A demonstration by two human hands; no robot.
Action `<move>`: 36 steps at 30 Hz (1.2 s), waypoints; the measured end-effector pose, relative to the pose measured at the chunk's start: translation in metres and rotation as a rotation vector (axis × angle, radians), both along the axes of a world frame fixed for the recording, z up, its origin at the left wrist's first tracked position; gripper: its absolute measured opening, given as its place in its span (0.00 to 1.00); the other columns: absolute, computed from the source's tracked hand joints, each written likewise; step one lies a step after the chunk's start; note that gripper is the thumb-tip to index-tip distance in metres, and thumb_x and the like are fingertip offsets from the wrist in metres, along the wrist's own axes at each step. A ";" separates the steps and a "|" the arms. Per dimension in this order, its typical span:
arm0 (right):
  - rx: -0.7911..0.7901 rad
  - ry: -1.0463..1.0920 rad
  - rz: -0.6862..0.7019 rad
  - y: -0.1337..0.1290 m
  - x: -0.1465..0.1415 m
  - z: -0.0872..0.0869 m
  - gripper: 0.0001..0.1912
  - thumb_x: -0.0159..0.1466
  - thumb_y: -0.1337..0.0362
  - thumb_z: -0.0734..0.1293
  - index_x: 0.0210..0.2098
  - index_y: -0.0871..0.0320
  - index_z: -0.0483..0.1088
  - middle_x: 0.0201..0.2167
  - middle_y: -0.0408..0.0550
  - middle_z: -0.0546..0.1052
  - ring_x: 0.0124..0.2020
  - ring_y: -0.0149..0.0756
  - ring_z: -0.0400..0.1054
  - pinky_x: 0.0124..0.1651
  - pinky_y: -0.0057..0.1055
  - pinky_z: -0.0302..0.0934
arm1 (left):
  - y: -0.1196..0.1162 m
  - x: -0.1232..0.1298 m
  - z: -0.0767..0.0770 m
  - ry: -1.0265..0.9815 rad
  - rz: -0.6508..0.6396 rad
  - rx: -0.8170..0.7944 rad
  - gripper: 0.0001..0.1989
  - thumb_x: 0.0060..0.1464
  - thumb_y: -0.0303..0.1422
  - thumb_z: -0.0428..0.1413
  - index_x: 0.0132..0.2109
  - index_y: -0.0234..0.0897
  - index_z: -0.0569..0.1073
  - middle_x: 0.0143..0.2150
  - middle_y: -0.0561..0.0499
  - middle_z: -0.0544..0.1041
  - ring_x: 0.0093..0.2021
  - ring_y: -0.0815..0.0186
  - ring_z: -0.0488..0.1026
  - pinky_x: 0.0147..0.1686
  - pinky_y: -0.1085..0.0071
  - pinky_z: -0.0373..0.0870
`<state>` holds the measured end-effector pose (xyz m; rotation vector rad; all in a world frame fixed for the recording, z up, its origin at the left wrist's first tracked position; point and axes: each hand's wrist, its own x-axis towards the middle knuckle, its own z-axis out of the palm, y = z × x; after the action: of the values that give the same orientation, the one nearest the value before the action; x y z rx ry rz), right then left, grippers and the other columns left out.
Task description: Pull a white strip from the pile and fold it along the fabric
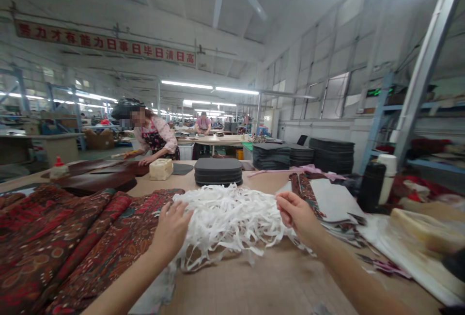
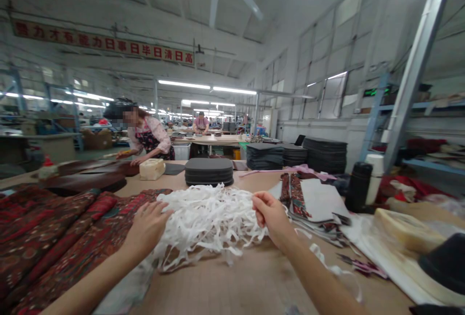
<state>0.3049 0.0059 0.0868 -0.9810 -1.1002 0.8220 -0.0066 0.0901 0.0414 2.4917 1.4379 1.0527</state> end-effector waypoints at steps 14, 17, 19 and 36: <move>0.124 -0.129 0.172 -0.027 -0.056 0.009 0.13 0.58 0.55 0.67 0.35 0.58 0.66 0.21 0.38 0.68 0.14 0.20 0.50 0.15 0.21 0.39 | -0.057 0.100 -0.029 0.279 -0.680 -0.028 0.29 0.53 0.36 0.57 0.60 0.40 0.59 0.63 0.41 0.59 0.63 0.48 0.52 0.59 0.44 0.44; 0.307 0.011 0.000 -0.031 -0.035 0.042 0.12 0.57 0.59 0.69 0.38 0.54 0.64 0.22 0.36 0.68 0.13 0.19 0.50 0.15 0.19 0.40 | -0.031 0.107 -0.056 0.350 -0.691 -0.050 0.14 0.55 0.28 0.53 0.49 0.36 0.71 0.56 0.40 0.69 0.62 0.47 0.55 0.59 0.40 0.36; 0.418 0.046 -0.132 -0.034 -0.017 0.060 0.14 0.57 0.62 0.69 0.41 0.52 0.63 0.22 0.35 0.68 0.13 0.20 0.50 0.15 0.19 0.42 | -0.020 0.108 -0.064 0.316 -0.690 -0.069 0.10 0.53 0.23 0.52 0.41 0.35 0.75 0.50 0.41 0.73 0.60 0.48 0.58 0.60 0.42 0.35; 0.146 -0.874 -0.088 -0.047 -0.021 0.001 0.17 0.56 0.55 0.60 0.41 0.53 0.72 0.42 0.51 0.76 0.47 0.48 0.69 0.51 0.41 0.63 | -0.108 0.084 0.010 -0.663 -0.501 -0.708 0.19 0.41 0.30 0.59 0.44 0.38 0.72 0.27 0.57 0.68 0.23 0.72 0.62 0.24 0.75 0.57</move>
<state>0.2838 -0.0407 0.0875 -1.2908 -1.8070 0.2045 0.0771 -0.0178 0.0512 1.6306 0.7385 0.9110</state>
